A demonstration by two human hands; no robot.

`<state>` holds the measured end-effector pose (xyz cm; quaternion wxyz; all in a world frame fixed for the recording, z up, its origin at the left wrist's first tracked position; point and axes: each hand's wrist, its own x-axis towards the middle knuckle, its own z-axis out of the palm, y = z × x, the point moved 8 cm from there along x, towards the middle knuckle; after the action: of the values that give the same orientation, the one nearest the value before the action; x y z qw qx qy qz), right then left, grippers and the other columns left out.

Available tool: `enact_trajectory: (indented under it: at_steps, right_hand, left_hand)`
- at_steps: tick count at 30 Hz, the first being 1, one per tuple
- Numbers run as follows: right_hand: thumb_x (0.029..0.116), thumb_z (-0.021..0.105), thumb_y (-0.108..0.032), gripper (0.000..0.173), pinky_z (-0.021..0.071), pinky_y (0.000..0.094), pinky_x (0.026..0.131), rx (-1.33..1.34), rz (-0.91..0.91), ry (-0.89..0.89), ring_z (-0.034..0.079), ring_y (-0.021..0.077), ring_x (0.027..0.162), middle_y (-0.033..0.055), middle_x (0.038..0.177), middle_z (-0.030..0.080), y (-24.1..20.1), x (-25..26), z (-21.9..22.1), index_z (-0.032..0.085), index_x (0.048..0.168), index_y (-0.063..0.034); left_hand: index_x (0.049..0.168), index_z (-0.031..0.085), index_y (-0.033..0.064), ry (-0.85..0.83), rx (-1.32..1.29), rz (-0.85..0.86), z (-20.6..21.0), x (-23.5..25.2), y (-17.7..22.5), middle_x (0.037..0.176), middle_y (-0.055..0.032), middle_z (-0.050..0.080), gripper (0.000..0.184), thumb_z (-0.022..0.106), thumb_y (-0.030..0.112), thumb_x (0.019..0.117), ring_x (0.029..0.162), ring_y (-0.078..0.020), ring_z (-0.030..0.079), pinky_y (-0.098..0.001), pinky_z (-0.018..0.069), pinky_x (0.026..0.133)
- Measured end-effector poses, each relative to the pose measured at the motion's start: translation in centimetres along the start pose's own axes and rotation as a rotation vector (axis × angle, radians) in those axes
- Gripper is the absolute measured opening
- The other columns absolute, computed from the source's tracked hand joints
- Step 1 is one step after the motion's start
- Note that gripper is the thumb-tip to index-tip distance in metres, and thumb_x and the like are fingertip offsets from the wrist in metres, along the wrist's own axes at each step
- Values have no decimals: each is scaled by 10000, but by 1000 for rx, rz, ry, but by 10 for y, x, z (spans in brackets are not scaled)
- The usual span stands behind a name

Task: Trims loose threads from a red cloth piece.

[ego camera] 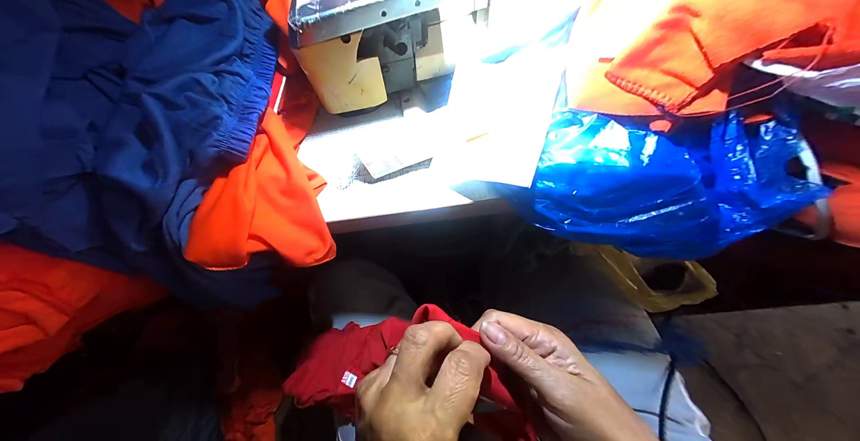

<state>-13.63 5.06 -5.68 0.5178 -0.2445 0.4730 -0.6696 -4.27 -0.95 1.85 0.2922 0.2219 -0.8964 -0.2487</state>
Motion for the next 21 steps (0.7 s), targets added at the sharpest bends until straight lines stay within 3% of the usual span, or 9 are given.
enact_trajectory:
  at_steps: [4,7,10,12,16,21]
  right_hand:
    - [1085,476,-256,298,460,109,632,-112,-78,19,559,-72,703,-121,753,586,-1,-1,-4,651,868,-148]
    - [1082,488,-279,288,468,101,648,-143,-123,33,555,-79,709,-123,756,576,-7,-1,-4,636,866,-160]
    - [1067,517,-266,282,486,118,649,-24,-55,74,576,-60,705,-114,744,596,-2,2,-9,649,835,-174]
    - [1049,543,-235,261,505,134,653,80,17,83,599,-42,704,-95,743,626,3,3,-10,664,827,-172]
    - [1044,547,-221,258,524,146,648,125,83,74,620,-28,690,-76,730,641,5,2,-7,655,815,-169]
    - [1055,515,-195,274,510,145,624,113,110,55,605,-28,667,-76,711,625,4,2,-5,639,813,-161]
  left_hand:
    - [885,670,82,-8,205,1,10,-2,-2,859,-83,652,159,524,65,947,760,-149,647,-222,501,588]
    - [922,600,69,51,-136,-186,2,-8,-21,888,-39,597,269,451,232,1076,818,-38,587,-143,484,714]
    - [968,606,121,201,-482,-321,-9,-11,-42,857,73,573,167,533,241,1058,645,62,507,-90,442,558]
    - [974,665,117,207,-481,-284,-18,-8,-42,899,66,623,102,611,193,1016,686,57,553,-91,476,587]
    - [981,721,48,67,-274,-102,-15,0,-20,972,-47,702,133,658,165,993,895,-3,655,-114,537,782]
    - [938,722,68,-29,-114,43,-1,2,-10,959,-78,696,137,635,156,996,874,-46,656,-122,523,762]
